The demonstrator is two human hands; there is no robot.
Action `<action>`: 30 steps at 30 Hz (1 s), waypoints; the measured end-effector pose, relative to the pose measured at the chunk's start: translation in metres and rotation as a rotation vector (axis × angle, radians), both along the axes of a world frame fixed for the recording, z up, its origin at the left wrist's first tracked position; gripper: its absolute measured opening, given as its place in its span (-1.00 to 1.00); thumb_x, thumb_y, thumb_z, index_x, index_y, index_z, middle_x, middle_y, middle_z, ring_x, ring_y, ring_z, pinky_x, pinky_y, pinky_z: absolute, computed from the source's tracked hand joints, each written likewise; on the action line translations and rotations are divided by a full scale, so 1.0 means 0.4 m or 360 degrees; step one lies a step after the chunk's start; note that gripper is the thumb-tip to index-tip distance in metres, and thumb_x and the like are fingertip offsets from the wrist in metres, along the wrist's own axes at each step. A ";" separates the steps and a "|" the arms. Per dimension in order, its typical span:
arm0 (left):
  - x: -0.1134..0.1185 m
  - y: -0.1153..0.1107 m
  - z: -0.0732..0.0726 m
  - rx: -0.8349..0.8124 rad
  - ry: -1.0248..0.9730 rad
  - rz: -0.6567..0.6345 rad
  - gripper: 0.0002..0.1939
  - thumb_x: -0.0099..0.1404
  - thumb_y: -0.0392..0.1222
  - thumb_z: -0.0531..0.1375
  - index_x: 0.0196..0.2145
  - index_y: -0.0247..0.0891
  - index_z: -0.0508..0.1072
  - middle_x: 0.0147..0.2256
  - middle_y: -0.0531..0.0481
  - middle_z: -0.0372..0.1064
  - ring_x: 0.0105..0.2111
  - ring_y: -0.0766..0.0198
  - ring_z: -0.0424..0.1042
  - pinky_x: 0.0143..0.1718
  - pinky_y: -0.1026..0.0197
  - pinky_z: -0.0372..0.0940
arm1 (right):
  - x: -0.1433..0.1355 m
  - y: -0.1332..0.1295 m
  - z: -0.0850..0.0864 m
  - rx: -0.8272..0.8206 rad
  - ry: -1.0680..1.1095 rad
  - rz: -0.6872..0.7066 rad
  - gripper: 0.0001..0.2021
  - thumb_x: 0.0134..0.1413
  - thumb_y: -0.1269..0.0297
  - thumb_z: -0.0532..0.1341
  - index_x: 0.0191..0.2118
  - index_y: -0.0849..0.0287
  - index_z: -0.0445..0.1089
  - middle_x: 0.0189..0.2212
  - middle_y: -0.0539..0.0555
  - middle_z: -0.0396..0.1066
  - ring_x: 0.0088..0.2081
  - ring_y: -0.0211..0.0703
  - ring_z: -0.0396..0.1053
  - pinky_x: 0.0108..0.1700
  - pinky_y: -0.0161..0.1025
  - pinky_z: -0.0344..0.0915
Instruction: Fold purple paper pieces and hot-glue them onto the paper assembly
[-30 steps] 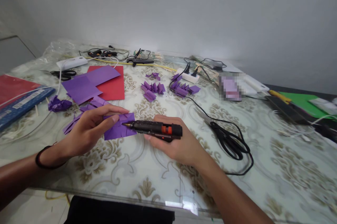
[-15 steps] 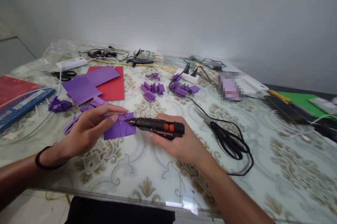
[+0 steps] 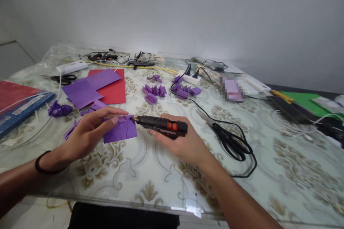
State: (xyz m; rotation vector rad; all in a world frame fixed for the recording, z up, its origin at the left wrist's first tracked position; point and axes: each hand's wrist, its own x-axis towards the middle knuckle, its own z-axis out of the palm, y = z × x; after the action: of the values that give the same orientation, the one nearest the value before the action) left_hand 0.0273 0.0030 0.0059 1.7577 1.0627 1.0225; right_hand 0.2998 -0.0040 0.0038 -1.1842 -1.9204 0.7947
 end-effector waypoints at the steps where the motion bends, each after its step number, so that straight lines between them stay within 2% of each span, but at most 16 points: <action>1: 0.000 0.001 0.000 -0.0005 -0.0003 0.0001 -0.73 0.52 -0.06 0.19 0.03 -0.10 0.64 -0.18 -0.05 0.55 -0.35 0.24 0.40 -0.48 0.24 0.16 | 0.001 0.001 -0.002 -0.0001 0.0006 -0.0006 -0.81 0.21 0.12 0.37 -0.38 0.07 0.53 -0.55 0.00 0.42 -0.49 -0.10 0.37 -0.46 -0.21 0.31; 7: -0.005 0.008 -0.002 -0.0045 -0.0024 0.0001 -0.74 0.53 -0.09 0.19 0.02 -0.11 0.65 -0.21 -0.02 0.52 -0.34 0.26 0.34 -0.33 0.21 0.21 | 0.006 0.005 -0.014 -0.0003 0.0011 -0.0030 -0.82 0.24 0.09 0.37 -0.34 0.04 0.55 -0.54 0.00 0.42 -0.48 -0.09 0.37 -0.46 -0.20 0.32; 12: -0.010 0.010 -0.012 -0.0119 -0.0117 -0.0046 -0.76 0.54 -0.07 0.21 0.03 -0.10 0.64 -0.31 0.05 0.46 -0.38 0.30 0.28 -0.31 0.23 0.19 | 0.005 0.004 -0.014 0.0022 0.0019 -0.0059 -0.81 0.22 0.08 0.38 -0.36 0.03 0.53 -0.55 -0.01 0.42 -0.49 -0.08 0.39 -0.46 -0.19 0.34; 17: -0.011 0.011 -0.013 -0.0132 -0.0133 -0.0076 -0.76 0.54 -0.06 0.22 0.04 -0.12 0.63 -0.27 0.02 0.48 -0.31 0.26 0.34 -0.25 0.22 0.23 | 0.000 0.003 -0.008 0.0024 0.0057 -0.0070 -0.79 0.22 0.06 0.38 -0.38 0.03 0.51 -0.54 -0.02 0.46 -0.50 -0.09 0.41 -0.46 -0.19 0.35; 20: -0.010 0.009 -0.011 -0.0160 -0.0117 -0.0098 -0.73 0.54 -0.04 0.21 0.07 -0.13 0.60 -0.30 0.02 0.47 -0.35 0.27 0.30 -0.30 0.23 0.20 | -0.004 0.002 -0.006 0.0019 0.0067 -0.0079 -0.79 0.20 0.07 0.39 -0.37 0.03 0.51 -0.54 -0.02 0.47 -0.52 -0.10 0.40 -0.49 -0.20 0.35; 24: -0.007 0.009 -0.014 -0.0227 -0.0163 -0.0122 -0.71 0.54 -0.02 0.21 0.10 -0.14 0.58 -0.40 0.07 0.34 -0.44 0.30 0.21 -0.40 0.25 0.11 | -0.010 0.001 -0.004 -0.0041 0.0138 -0.0063 -0.84 0.18 0.10 0.41 -0.33 0.03 0.54 -0.52 -0.01 0.53 -0.51 -0.08 0.44 -0.50 -0.20 0.38; 30: -0.007 0.011 -0.019 -0.0236 -0.0214 -0.0136 -0.73 0.53 -0.02 0.23 0.09 -0.11 0.58 -0.42 0.10 0.28 -0.46 0.32 0.15 -0.43 0.25 0.07 | -0.014 0.004 -0.005 -0.0079 0.0196 -0.0082 -0.83 0.17 0.10 0.40 -0.33 0.05 0.52 -0.50 0.01 0.56 -0.48 -0.04 0.49 -0.47 -0.19 0.40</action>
State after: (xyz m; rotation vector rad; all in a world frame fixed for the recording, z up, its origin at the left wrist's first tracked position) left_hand 0.0246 0.0075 -0.0015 1.5791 0.9466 0.9699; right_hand 0.2943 -0.0022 0.0018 -1.1817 -1.7723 0.8716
